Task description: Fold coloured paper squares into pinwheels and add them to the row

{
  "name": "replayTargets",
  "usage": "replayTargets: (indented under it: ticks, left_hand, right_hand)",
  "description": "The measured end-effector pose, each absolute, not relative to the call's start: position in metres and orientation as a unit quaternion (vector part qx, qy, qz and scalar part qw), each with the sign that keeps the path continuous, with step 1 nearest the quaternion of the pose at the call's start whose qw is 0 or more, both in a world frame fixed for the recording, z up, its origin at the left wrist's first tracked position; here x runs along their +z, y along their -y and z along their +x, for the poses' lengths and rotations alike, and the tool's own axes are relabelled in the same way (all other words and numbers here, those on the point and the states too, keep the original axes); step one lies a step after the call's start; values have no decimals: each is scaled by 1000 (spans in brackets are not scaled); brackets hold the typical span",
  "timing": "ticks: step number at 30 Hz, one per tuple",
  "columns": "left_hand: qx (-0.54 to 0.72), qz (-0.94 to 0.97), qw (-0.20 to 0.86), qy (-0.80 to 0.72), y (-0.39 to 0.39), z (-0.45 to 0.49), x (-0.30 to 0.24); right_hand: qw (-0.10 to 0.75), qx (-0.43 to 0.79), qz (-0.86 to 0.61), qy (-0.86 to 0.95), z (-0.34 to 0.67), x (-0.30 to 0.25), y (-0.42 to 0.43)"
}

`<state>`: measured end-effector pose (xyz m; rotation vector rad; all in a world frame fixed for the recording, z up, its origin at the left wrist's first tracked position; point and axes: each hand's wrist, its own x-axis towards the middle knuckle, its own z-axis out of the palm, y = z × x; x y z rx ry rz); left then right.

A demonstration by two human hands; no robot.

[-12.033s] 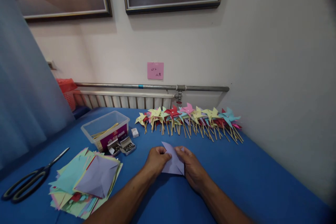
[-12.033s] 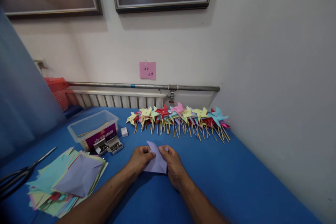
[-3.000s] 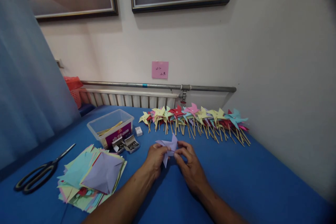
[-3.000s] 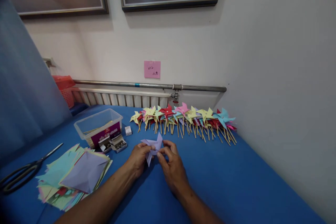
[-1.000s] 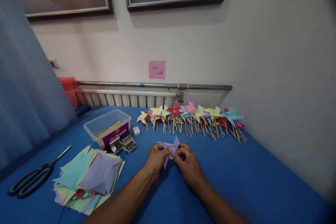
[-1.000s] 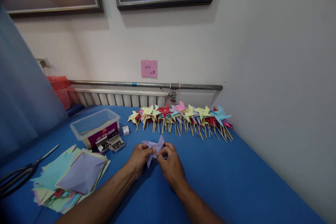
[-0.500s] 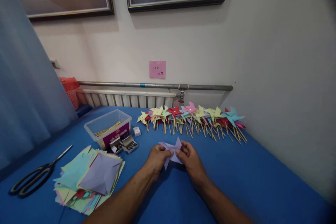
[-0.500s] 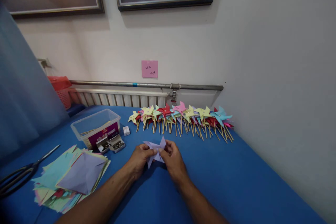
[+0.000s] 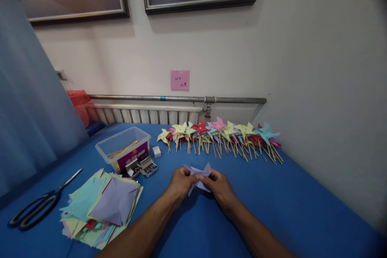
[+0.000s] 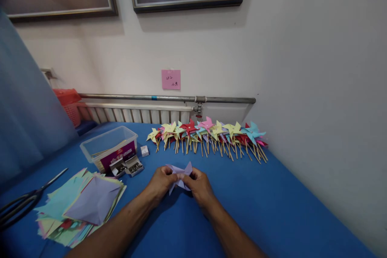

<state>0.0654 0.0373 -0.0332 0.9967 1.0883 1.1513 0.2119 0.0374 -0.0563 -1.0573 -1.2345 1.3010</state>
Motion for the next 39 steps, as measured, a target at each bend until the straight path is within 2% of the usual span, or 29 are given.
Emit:
replayTargets:
  ticks: [5, 12, 19, 29, 39]
  left_hand:
    - [499, 435, 566, -491, -38, 67, -30]
    - [492, 431, 602, -457, -35, 65, -25]
    - [487, 421, 617, -453, -38, 62, -34]
    - [489, 440, 609, -443, -37, 63, -33]
    - [493, 415, 624, -441, -36, 63, -29]
  right_hand:
    - [508, 542, -449, 497, 210, -56, -37]
    - [498, 605, -423, 454, 207, -41, -27]
    - [501, 575, -471, 443, 206, -51, -35]
    - [519, 586, -429, 451, 205, -46, -30]
    - [523, 572, -467, 426, 205, -49, -31]
